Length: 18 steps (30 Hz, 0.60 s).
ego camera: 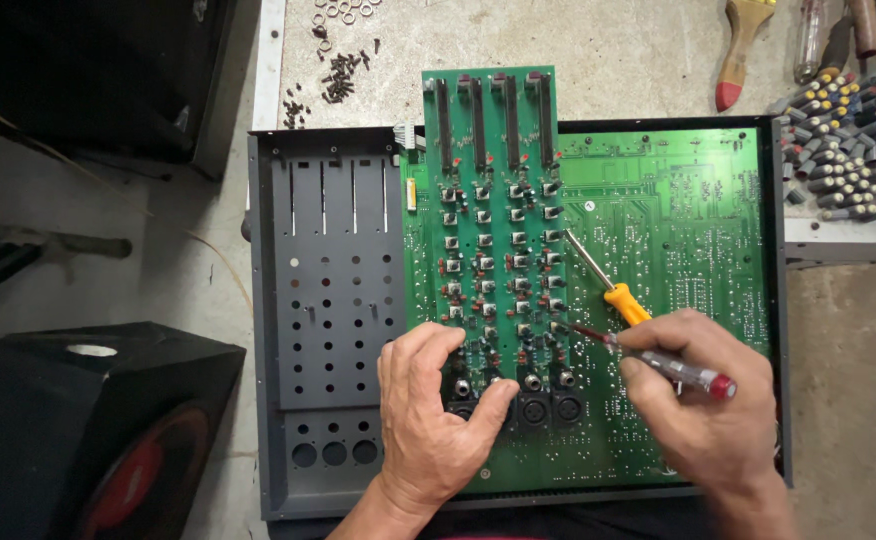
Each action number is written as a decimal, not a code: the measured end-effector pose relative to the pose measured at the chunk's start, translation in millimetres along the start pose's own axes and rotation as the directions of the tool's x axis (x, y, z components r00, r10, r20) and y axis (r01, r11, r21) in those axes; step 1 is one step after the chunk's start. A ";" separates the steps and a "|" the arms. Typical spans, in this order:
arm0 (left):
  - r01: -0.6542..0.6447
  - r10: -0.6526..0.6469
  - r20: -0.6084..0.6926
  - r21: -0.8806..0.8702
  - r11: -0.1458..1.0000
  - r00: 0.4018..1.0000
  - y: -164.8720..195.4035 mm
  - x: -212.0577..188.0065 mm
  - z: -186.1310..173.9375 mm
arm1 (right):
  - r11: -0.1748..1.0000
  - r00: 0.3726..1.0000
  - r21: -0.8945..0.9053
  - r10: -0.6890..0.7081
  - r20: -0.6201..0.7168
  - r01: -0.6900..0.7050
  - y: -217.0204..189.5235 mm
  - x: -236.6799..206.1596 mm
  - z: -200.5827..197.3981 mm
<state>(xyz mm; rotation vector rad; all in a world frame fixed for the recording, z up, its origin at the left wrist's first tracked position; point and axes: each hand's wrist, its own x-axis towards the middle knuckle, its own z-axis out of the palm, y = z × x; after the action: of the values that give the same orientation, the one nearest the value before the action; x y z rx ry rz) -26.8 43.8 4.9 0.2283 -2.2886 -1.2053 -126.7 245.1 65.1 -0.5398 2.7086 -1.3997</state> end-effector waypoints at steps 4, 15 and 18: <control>-0.001 0.001 0.000 0.003 1.000 1.000 0.5 0.8 0.0 | 0.999 1.000 -0.037 -0.013 0.001 0.013 -0.8 0.3 0.8; -0.007 0.007 0.002 0.007 1.000 1.000 0.1 0.8 -0.6 | 0.990 0.986 -0.023 -0.144 -0.080 0.143 -5.8 -15.5 6.5; -0.006 0.006 -0.003 0.010 1.000 1.000 0.4 0.9 -0.6 | 0.993 0.991 -0.010 -0.117 -0.070 0.116 -5.8 -12.8 4.3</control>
<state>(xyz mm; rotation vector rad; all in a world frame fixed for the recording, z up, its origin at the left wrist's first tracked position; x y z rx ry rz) -27.1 43.3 5.8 0.2267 -2.2913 -1.1901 -112.2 242.8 65.6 -0.6722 2.7783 -1.4648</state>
